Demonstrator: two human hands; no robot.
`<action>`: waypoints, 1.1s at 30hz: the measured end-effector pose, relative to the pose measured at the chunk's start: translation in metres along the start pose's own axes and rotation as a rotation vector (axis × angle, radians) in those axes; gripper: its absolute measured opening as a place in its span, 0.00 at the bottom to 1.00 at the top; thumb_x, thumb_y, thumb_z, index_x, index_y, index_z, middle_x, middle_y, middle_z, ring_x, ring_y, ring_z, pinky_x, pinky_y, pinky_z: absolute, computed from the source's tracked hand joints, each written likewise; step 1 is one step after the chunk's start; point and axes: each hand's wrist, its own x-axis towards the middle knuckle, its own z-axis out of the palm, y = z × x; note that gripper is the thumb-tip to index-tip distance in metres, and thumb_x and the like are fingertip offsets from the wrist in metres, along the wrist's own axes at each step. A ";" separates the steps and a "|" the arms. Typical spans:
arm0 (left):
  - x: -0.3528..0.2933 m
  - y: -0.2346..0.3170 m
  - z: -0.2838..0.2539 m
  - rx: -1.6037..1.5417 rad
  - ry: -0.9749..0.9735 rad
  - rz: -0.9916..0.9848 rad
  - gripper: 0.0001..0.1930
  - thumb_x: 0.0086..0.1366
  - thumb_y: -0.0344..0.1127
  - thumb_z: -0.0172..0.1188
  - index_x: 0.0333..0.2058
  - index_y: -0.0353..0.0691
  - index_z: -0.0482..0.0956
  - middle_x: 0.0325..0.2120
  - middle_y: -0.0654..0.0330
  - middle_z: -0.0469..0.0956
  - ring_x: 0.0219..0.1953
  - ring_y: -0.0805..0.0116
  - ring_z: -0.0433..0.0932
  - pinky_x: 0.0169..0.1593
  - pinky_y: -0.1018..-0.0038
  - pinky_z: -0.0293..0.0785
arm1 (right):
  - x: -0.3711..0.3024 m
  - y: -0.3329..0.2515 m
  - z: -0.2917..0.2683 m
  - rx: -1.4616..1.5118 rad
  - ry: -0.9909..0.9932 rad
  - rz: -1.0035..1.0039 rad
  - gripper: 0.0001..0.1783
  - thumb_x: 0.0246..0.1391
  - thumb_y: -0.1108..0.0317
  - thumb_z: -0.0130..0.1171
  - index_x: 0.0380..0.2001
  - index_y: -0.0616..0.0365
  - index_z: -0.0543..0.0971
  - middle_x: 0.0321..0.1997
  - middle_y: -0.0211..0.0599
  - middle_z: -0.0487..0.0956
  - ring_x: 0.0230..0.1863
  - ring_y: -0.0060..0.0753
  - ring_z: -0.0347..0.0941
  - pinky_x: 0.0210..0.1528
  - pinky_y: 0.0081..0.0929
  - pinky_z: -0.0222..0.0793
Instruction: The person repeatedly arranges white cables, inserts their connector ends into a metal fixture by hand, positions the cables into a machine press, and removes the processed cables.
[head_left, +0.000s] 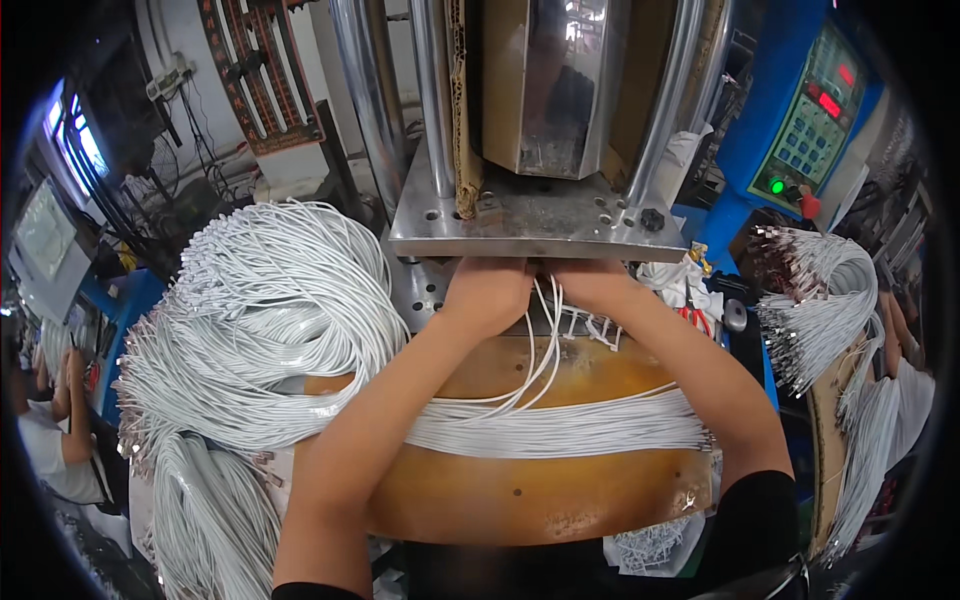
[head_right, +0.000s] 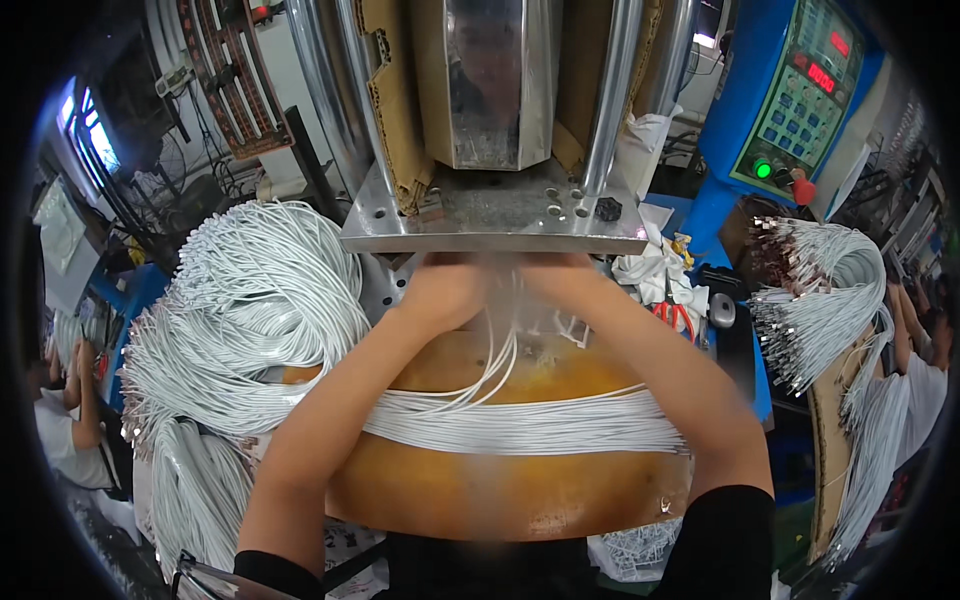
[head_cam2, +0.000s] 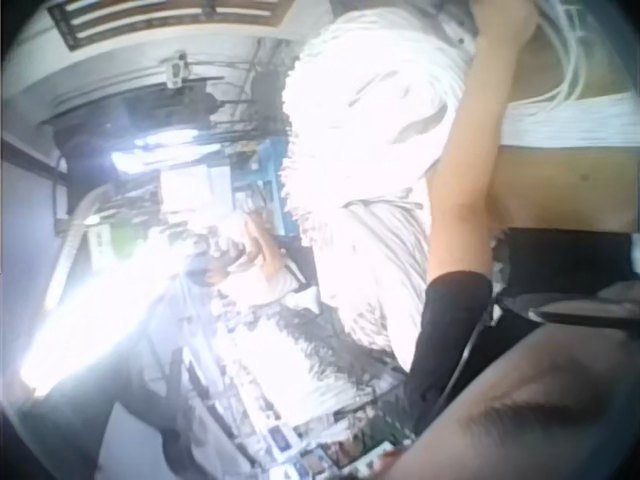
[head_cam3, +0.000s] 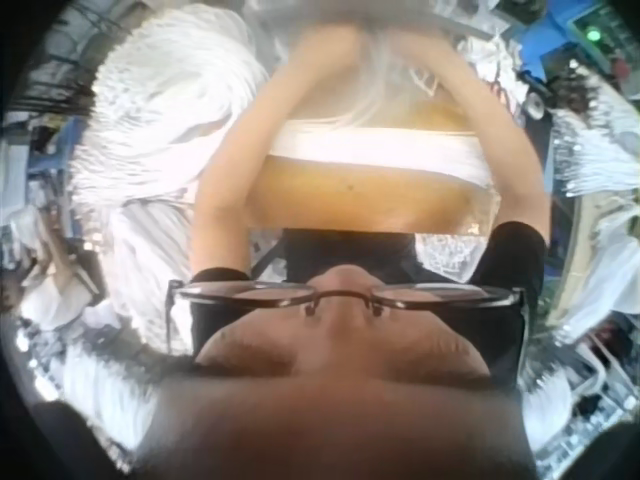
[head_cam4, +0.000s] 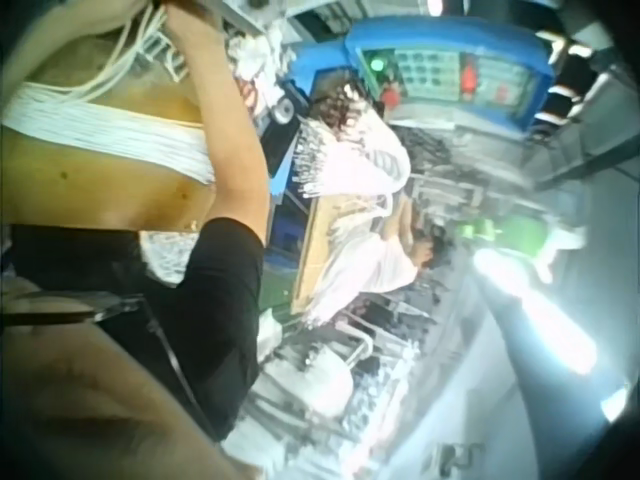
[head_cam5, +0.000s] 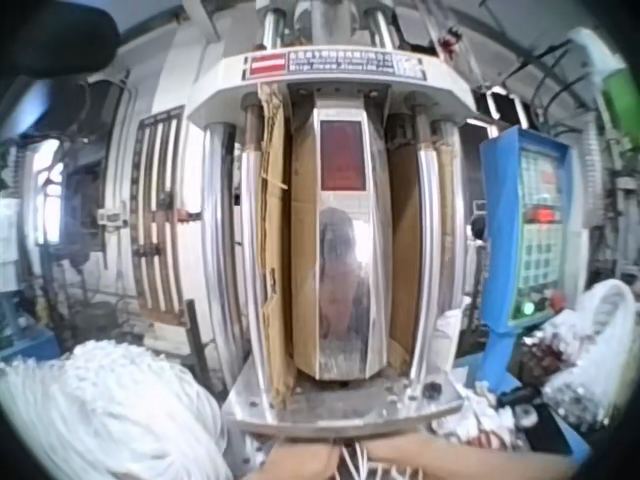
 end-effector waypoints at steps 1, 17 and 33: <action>-0.001 -0.004 0.004 0.025 0.035 0.020 0.18 0.60 0.35 0.56 0.47 0.30 0.75 0.46 0.43 0.75 0.51 0.45 0.72 0.57 0.54 0.66 | 0.002 -0.006 -0.003 -0.001 -0.015 0.036 0.18 0.59 0.65 0.49 0.50 0.60 0.76 0.55 0.54 0.75 0.57 0.57 0.69 0.61 0.44 0.63; -0.219 0.061 -0.146 -0.289 -0.310 0.052 0.32 0.56 0.42 0.65 0.57 0.34 0.70 0.57 0.46 0.69 0.59 0.48 0.69 0.62 0.55 0.63 | -0.274 -0.099 -0.049 -0.001 -0.227 -0.180 0.41 0.44 0.56 0.67 0.61 0.61 0.68 0.63 0.53 0.69 0.66 0.55 0.63 0.67 0.48 0.57; -0.259 0.063 -0.141 0.037 -0.390 0.025 0.38 0.46 0.34 0.68 0.59 0.37 0.68 0.62 0.49 0.66 0.65 0.50 0.64 0.67 0.53 0.57 | -0.304 -0.110 -0.031 -0.397 -0.219 -0.077 0.40 0.40 0.67 0.65 0.61 0.55 0.69 0.68 0.50 0.64 0.70 0.55 0.57 0.70 0.47 0.52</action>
